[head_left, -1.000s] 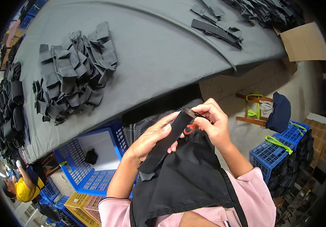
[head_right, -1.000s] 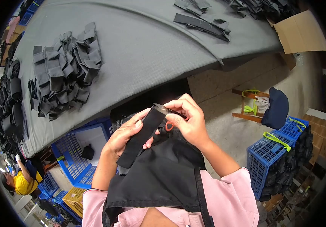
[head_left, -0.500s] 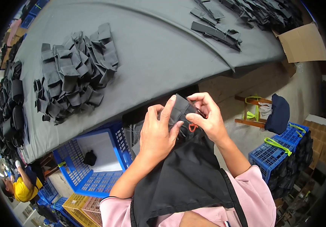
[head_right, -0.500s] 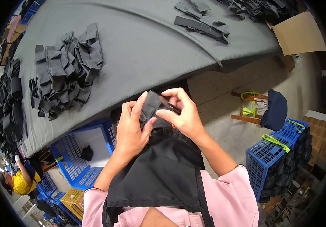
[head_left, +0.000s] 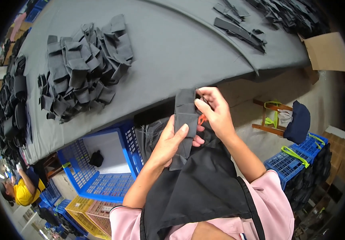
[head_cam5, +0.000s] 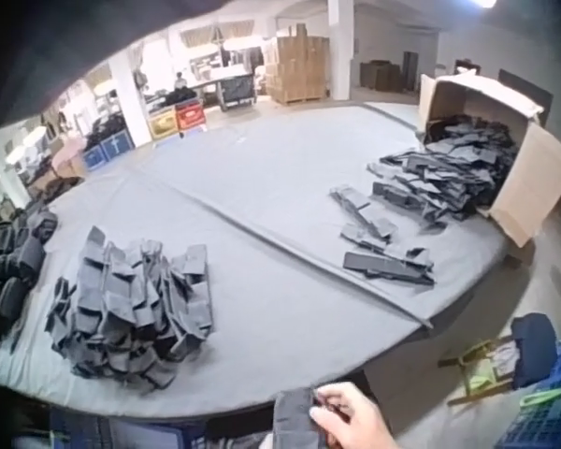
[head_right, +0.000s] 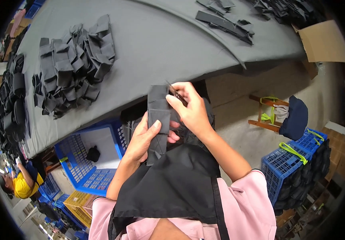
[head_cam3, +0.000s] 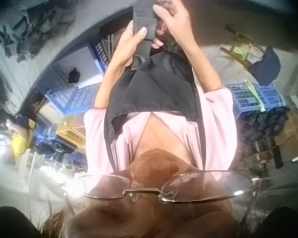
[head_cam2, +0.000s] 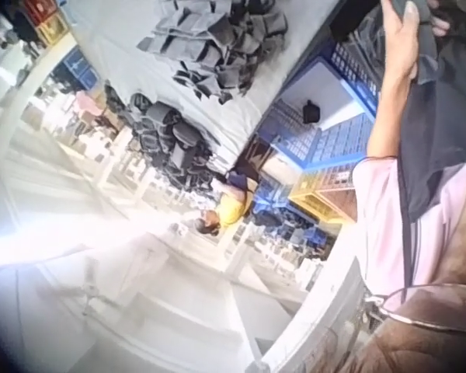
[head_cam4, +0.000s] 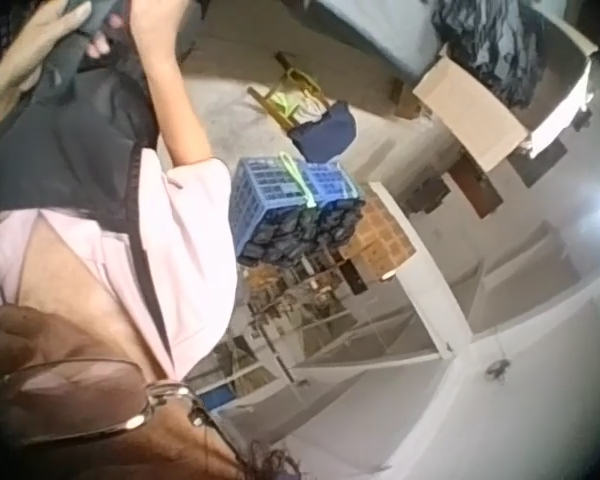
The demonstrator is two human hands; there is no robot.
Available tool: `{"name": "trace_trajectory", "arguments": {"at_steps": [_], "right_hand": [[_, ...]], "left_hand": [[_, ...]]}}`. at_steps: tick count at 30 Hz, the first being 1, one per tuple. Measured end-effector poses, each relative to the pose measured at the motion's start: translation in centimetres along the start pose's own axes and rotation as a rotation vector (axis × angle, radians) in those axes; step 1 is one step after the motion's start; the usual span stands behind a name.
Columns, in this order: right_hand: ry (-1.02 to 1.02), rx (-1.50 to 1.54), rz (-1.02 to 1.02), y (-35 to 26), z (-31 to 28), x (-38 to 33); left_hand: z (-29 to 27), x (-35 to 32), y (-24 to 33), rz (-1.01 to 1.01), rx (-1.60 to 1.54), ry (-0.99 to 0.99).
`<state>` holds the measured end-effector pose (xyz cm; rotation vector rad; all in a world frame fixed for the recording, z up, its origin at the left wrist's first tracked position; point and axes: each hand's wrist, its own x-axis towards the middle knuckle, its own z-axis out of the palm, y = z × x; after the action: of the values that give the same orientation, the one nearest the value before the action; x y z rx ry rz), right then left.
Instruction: Manually trimming and inspecting small fabric components using small scissors.
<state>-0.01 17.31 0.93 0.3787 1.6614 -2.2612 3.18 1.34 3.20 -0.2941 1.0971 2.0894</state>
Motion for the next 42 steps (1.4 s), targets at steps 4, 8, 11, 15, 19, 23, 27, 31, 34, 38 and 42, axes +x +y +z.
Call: {"name": "trace_trajectory", "arguments": {"at_steps": [4,8,11,15,19,23,27,31,34,38,42], "right_hand": [[0.187,-0.75,-0.597,-0.3,-1.4,-2.3],[0.061,-0.978,-0.775,-1.2,-1.2,-3.1],[0.021,-1.069,-0.802,-0.8,-1.5,-2.7],[0.005,-1.11,-0.846,-0.6,-1.3,-2.4],[0.017,-1.057,-0.834,-0.2,-1.3,-2.5],[0.074,-1.031,-0.863,0.2,-1.7,-2.8],[0.048,-1.079,-0.822,-0.2,-1.4,-3.2],[0.026,-1.072,-0.797,0.1,-1.3,-2.9],[0.05,-0.979,-0.782,0.4,-1.3,-2.9],[0.167,-0.833,-0.731,0.4,-1.0,-3.4],[-0.004,-0.876,-0.68,0.2,-0.8,-2.9]], "left_hand": [[-0.6,-0.1,0.2,0.044,-0.034,0.115],[-0.6,-0.1,0.3,0.013,-0.053,0.14],[-0.3,0.0,0.4,-0.002,-0.061,0.134],[-0.2,-0.3,0.3,0.0,-0.068,0.127],[-0.3,-0.5,0.5,0.004,-0.052,0.118],[-0.3,-0.4,0.4,-0.003,-0.045,0.129],[-0.2,-0.5,0.3,-0.019,-0.041,0.117],[-0.1,-0.4,0.3,-0.047,-0.025,0.107],[0.0,-0.5,0.4,-0.041,-0.012,0.109],[-0.1,-0.4,0.0,-0.023,-0.004,0.132],[0.1,-0.4,-0.3,-0.026,0.018,0.135]]}}
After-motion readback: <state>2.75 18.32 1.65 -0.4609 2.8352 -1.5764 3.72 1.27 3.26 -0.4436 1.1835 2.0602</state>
